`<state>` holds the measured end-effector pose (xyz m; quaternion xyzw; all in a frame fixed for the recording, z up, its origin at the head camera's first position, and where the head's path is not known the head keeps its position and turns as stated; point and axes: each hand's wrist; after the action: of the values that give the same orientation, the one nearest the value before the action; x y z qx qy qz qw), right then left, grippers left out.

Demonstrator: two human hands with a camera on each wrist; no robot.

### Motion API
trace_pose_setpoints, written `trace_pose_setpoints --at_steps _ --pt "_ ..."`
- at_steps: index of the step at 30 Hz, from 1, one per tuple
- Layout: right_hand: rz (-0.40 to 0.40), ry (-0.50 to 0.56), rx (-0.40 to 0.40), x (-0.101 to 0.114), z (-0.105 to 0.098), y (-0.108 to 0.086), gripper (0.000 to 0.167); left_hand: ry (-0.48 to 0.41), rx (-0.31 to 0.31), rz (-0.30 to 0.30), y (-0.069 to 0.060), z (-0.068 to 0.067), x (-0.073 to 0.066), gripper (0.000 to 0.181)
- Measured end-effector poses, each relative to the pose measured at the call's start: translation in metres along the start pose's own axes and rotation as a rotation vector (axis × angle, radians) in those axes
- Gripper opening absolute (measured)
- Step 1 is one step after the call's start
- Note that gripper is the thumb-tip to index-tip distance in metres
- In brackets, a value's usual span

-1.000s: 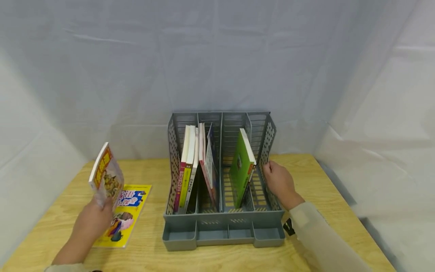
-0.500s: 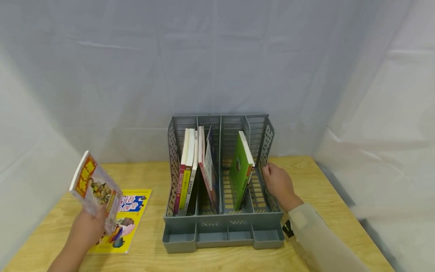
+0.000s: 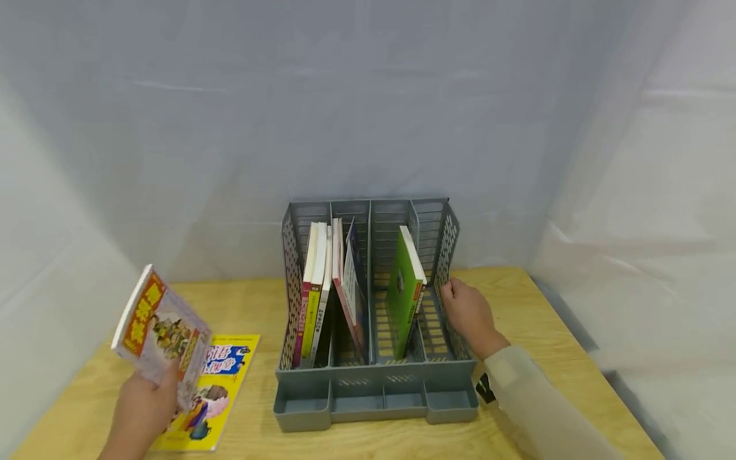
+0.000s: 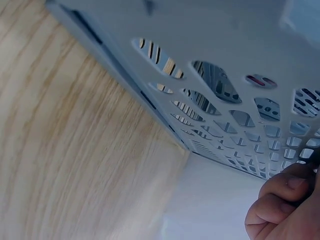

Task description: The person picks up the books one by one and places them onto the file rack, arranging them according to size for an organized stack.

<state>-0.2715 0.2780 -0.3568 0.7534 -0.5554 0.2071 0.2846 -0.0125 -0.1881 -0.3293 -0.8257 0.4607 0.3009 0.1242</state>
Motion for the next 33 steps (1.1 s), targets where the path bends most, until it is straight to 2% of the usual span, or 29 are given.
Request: trace_pose_setpoints --at_steps 2,3,6,9,11,13,15,16,18,19,20,21,25,26,27,31,33 --pt "-0.008 0.001 -0.011 -0.002 0.002 -0.001 0.039 -0.053 -0.122 0.016 -0.004 0.003 -0.006 0.053" --pt "-0.01 0.0 -0.017 -0.003 0.003 -0.001 0.039 -0.089 -0.189 0.046 -0.006 0.003 -0.011 0.049" --pt "-0.013 -0.001 -0.022 -0.001 0.002 0.001 0.039 -0.244 -0.332 0.161 -0.013 0.0 -0.04 0.047" --pt "-0.001 0.002 -0.019 -0.001 0.002 0.0 0.039 -0.418 -0.451 0.413 -0.022 -0.004 -0.079 0.055" --pt "0.007 0.001 -0.012 -0.001 0.002 0.0 0.039 -0.532 -0.509 0.604 -0.03 -0.006 -0.107 0.058" --pt "0.01 -0.003 -0.01 -0.002 0.003 -0.001 0.039 -0.621 -0.536 0.778 -0.039 -0.005 -0.135 0.056" --pt "0.014 -0.007 -0.009 -0.002 0.003 -0.001 0.039 -0.678 -0.562 0.899 -0.047 0.001 -0.158 0.054" --pt "0.015 -0.006 -0.01 -0.001 0.003 -0.001 0.039 -0.683 -0.556 0.935 -0.051 0.004 -0.168 0.054" --pt "0.015 0.0 -0.016 0.0 0.002 -0.001 0.039 -0.674 -0.525 0.982 -0.058 0.011 -0.185 0.055" --pt "0.014 0.001 -0.017 0.0 0.002 0.0 0.039 -0.641 -0.507 0.982 -0.061 0.015 -0.19 0.056" --pt "0.013 0.0 -0.018 0.001 0.003 0.0 0.038 -0.578 -0.507 0.969 -0.064 0.019 -0.195 0.058" --pt "0.01 -0.002 -0.018 0.002 0.002 0.001 0.038 -0.54 -0.482 0.961 -0.066 0.023 -0.199 0.061" --pt "0.005 -0.014 -0.017 0.006 0.003 0.002 0.038 -0.422 -0.418 0.924 -0.069 0.038 -0.212 0.07" --pt "0.006 -0.019 -0.018 0.007 0.003 0.002 0.038 -0.435 -0.407 0.931 -0.068 0.043 -0.215 0.072" --pt "0.006 -0.021 -0.019 0.008 0.003 0.002 0.037 -0.484 -0.373 0.946 -0.065 0.047 -0.219 0.073" --pt "0.007 -0.031 -0.02 0.012 0.005 0.002 0.036 -0.547 -0.335 0.971 -0.056 0.062 -0.231 0.074" --pt "0.007 -0.032 -0.023 0.013 0.005 0.001 0.035 -0.54 -0.308 0.969 -0.053 0.07 -0.235 0.072"
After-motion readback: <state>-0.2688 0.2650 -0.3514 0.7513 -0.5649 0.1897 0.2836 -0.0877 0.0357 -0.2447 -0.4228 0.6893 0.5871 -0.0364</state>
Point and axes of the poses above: each hand's wrist, its own y-axis towards the middle knuckle, its own z-axis out of the palm, x = y × z, and after that the axes turned 2 degrees about x, right-handed
